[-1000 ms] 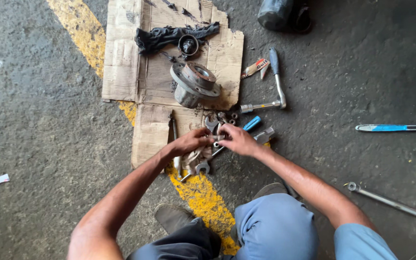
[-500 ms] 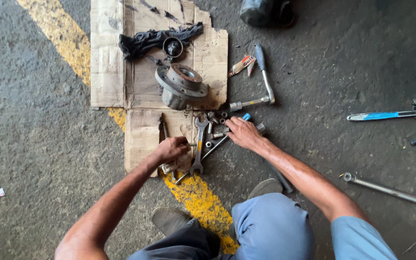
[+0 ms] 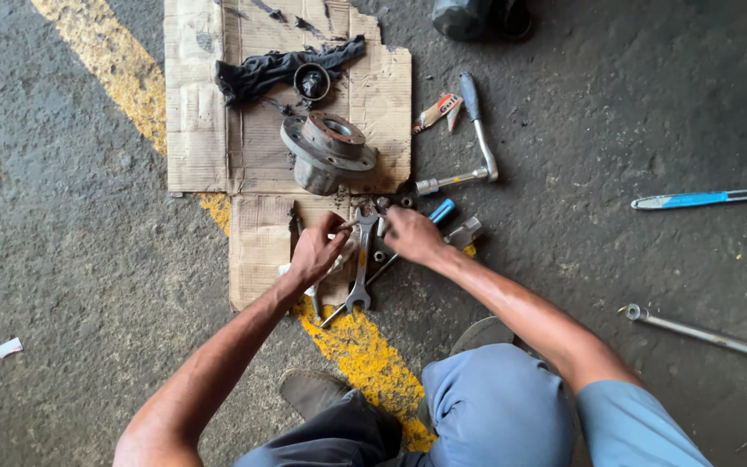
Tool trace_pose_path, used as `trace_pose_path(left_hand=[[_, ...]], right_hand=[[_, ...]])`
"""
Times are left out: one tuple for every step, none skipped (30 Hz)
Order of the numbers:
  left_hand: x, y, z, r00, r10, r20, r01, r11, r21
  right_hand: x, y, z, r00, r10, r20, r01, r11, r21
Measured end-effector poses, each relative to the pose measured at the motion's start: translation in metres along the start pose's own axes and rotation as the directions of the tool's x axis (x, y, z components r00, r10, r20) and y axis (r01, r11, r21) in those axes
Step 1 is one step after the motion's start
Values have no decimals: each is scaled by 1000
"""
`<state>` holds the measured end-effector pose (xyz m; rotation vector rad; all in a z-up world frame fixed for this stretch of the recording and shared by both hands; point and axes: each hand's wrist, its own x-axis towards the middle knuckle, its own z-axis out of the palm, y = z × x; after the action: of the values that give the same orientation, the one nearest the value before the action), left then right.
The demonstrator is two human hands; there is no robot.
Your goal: The person sits on the floor and uses a hammer and punch to disassemble a wheel hub assembly. They then clean a small metal component in a bowl of liquid and place the hub into a tire.
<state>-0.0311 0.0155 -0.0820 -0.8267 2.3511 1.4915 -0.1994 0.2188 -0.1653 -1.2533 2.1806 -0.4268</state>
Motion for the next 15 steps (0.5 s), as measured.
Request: trace_pose_path(left_hand=[[0, 0, 1, 999, -30, -21, 30, 1000, -4], [1, -1, 1, 988, 149, -47, -136, 968, 209], [2, -2, 2, 946, 323, -33, -281, 866, 414], [4, -1, 3, 877, 480, 19, -395, 698, 597], [5, -1, 4, 888, 458, -37, -380, 777, 502], [6, 0, 3, 899, 429, -90, -362, 841, 402], [7, 0, 3, 908, 395, -140, -343, 892, 294], [8, 2, 4, 943, 308, -127, -282, 941, 185], [8, 3, 5, 970, 220, -103, -213, 974, 74], [7, 4, 8, 989, 134, -66, -136, 990, -37], [5, 5, 11, 998, 52, -43, -59, 983, -175], [6, 8, 12, 1000, -21, -12, 17, 952, -306], [5, 10, 12, 996, -89, 28, 93, 899, -429], [5, 12, 10, 994, -95, 52, 108, 875, -473], [5, 14, 7, 992, -100, 75, 125, 848, -515]], right_hand=[[3, 1, -7, 998, 63, -21, -61, 996, 67], [7, 3, -14, 991, 128, -35, -123, 984, 131], [10, 4, -18, 980, 194, -45, -182, 963, 196], [14, 5, -21, 986, 163, -29, -159, 980, 117], [18, 6, -22, 991, 133, -11, -132, 991, 37], [23, 6, -20, 995, 101, 7, -101, 994, -40], [28, 5, -17, 985, -61, -162, 40, 991, -125], [31, 4, -14, 924, -229, -308, 162, 960, -229], [33, 4, -10, 814, -396, -424, 259, 902, -346], [32, 2, -8, 852, -335, -402, 248, 935, -253], [30, 0, -8, 887, -275, -372, 230, 960, -160], [31, -4, -13, 915, -218, -340, 207, 976, -69], [28, -10, -21, 927, -158, -340, 180, 983, 35], [25, -19, -32, 937, -99, -335, 153, 978, 139], [22, -32, -44, 945, -41, -324, 124, 963, 241]])
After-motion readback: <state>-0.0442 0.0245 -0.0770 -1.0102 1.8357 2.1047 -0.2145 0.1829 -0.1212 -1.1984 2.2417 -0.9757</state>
